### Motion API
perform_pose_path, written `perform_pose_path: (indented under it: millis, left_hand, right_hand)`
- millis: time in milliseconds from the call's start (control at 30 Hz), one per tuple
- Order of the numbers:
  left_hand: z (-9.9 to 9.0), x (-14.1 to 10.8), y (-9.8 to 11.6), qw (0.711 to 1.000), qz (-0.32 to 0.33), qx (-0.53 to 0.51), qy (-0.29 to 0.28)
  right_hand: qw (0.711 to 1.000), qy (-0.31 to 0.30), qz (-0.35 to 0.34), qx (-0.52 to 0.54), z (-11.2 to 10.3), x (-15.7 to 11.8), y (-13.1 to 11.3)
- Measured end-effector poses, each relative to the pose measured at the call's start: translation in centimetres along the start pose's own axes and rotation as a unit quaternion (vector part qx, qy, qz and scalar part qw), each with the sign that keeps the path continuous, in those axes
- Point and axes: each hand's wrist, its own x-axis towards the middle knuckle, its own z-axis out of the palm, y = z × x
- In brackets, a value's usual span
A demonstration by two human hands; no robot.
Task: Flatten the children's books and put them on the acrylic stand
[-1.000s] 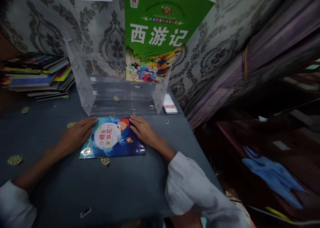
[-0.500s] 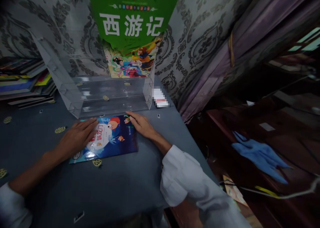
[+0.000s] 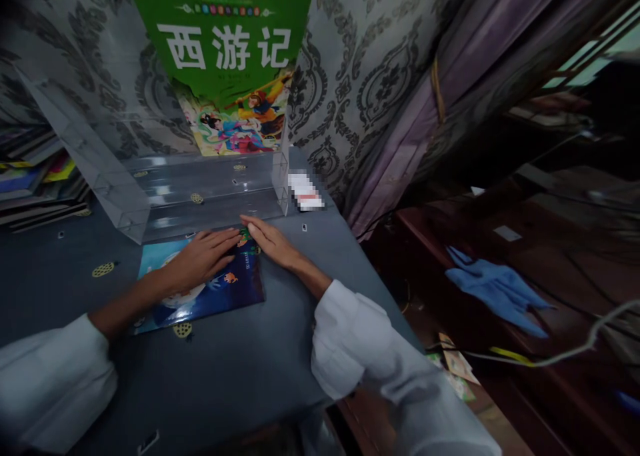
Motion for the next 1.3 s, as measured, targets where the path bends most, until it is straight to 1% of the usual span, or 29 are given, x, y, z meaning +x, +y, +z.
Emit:
perform_pose_path:
  millis: [100,200,367,500,633,833,933,1067,1200,1300]
  left_hand:
    - [0.4,1.6,0.4,0.999,0.024,-0.013,0.016]
    - [0.8,2.2,0.5,0.998,0.033,-0.023,0.041]
    - [1.3,2.1,0.2,0.997,0.025,-0.034,0.068]
    - [1.4,2.2,0.5,0.997,0.010,-0.039,0.067]
    - [1.4,2.3,0.9,0.997,-0.006,-0.030,0.069]
    - [1.4,2.2,1.0,0.996,-0.003,-0.029,0.079]
    - [1.5,2.0,0.9,0.996,0.007,-0.040,0.079]
    - [1.5,1.7,0.7,0.995,0.011,-0.060,0.079]
    - [1.4,1.6,0.7,0.994,0.002,-0.080,0.072]
    - [1.3,1.6,0.7,0.994,-0.006,-0.087,0.063]
  right_hand:
    - [1.000,0.005,-0.003,0.002,0.0,0.1,0.1]
    - [1.000,0.008,-0.006,0.006,-0.1,0.1,0.2]
    - [1.000,0.022,-0.005,0.005,-0.2,-0.1,0.2]
    - [0.999,0.036,-0.008,-0.007,-0.2,-0.3,0.3]
    - [0.999,0.033,-0.024,-0.023,-0.3,-0.4,0.1]
    - [0.997,0.036,-0.039,-0.056,0.0,-0.8,-0.7]
    - [0.997,0.030,-0.042,-0.065,0.2,-1.6,-1.2]
    - [0.995,0.020,-0.045,-0.089,0.3,-3.6,-1.9]
    - [0.988,-0.004,-0.049,-0.147,0.3,-5.6,-2.1]
    - [0.978,-0.012,-0.058,-0.202,0.4,-6.4,-1.9]
